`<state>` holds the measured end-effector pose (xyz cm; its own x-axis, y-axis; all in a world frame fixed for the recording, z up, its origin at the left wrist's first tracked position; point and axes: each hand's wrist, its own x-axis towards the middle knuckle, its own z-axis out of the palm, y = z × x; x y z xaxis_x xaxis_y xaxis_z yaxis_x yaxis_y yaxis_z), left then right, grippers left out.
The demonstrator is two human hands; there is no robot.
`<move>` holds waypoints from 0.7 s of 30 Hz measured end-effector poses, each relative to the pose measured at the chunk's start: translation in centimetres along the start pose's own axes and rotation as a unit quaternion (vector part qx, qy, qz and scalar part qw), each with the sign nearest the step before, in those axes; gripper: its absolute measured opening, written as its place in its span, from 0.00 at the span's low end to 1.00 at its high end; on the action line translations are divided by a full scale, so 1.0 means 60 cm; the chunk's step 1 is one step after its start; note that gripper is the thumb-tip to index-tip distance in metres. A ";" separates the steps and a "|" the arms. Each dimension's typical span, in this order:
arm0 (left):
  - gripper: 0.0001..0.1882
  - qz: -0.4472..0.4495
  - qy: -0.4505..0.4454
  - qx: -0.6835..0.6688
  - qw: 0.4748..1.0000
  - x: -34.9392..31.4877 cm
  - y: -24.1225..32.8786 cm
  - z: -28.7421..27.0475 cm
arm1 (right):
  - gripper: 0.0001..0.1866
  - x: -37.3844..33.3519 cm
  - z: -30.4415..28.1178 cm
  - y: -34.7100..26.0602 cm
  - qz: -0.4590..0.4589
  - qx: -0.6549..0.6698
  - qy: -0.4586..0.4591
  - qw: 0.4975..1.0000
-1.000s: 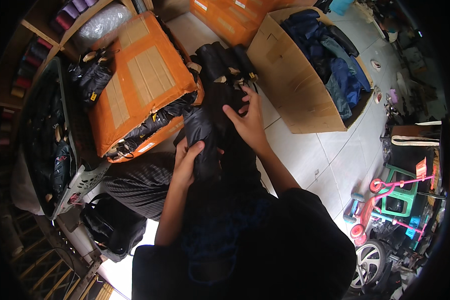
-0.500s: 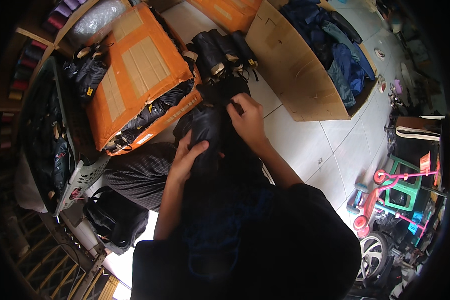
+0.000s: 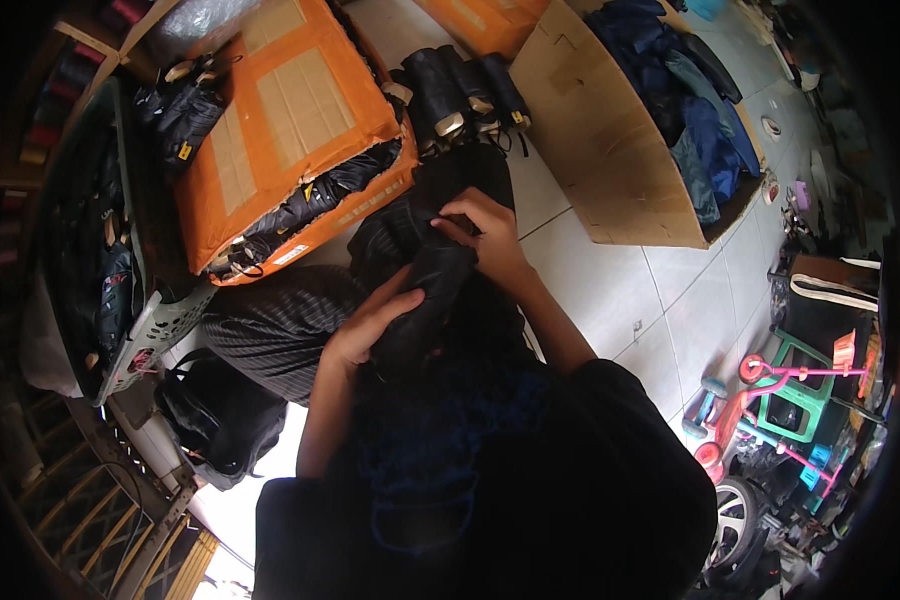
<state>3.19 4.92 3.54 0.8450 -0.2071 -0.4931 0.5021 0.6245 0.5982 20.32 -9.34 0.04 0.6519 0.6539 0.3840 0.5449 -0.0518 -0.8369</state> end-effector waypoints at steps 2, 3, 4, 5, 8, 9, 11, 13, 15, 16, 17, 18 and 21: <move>0.39 -0.007 0.013 0.014 1.000 0.002 0.000 -0.008 | 0.09 -0.003 -0.003 0.001 0.000 -0.001 -0.018 1.000; 0.39 -0.012 0.026 0.015 0.999 0.006 -0.004 -0.014 | 0.08 -0.005 -0.003 0.005 0.000 -0.004 -0.023 1.000; 0.39 -0.018 0.039 0.016 0.999 0.011 -0.009 -0.019 | 0.08 -0.007 -0.005 0.010 0.001 -0.007 -0.028 1.000; 0.38 0.000 0.078 0.033 0.996 0.015 -0.020 -0.024 | 0.07 -0.011 -0.007 0.014 0.016 0.001 -0.009 1.000; 0.34 0.074 0.161 0.084 0.981 0.015 -0.030 -0.014 | 0.06 -0.032 -0.013 0.020 0.083 0.014 0.041 0.996; 0.34 0.114 0.167 0.100 0.974 0.013 -0.026 0.002 | 0.06 -0.043 -0.017 0.017 0.117 0.012 0.052 0.992; 0.33 0.162 0.181 0.125 0.962 0.011 -0.019 0.036 | 0.08 -0.070 -0.025 -0.001 0.210 0.056 0.069 0.974; 0.33 0.180 0.197 0.150 0.952 0.017 -0.026 0.057 | 0.12 -0.099 -0.032 -0.025 0.318 0.148 0.086 0.932; 0.32 0.201 0.162 0.187 0.948 0.046 -0.055 0.059 | 0.18 -0.134 -0.011 -0.027 0.282 0.320 0.097 0.899; 0.32 0.206 0.170 0.200 0.943 0.060 -0.071 0.068 | 0.21 -0.141 -0.007 -0.027 0.292 0.356 0.098 0.882; 0.31 0.234 0.174 0.293 0.911 0.069 -0.081 0.072 | 0.23 -0.149 -0.004 -0.026 0.303 0.388 0.101 0.865; 0.30 0.258 0.175 0.383 0.870 0.076 -0.089 0.075 | 0.25 -0.152 -0.011 -0.024 0.341 0.371 0.101 0.858; 0.29 0.309 0.228 0.535 0.752 0.093 -0.100 0.044 | 0.28 -0.162 -0.052 -0.002 0.405 0.400 0.079 0.818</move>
<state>5.40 -1.98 -1.10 0.9497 0.3054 0.0689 0.1056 -0.5196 0.8478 15.59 -18.04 -2.38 0.7221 0.5411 -0.4310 -0.5787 0.1312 -0.8049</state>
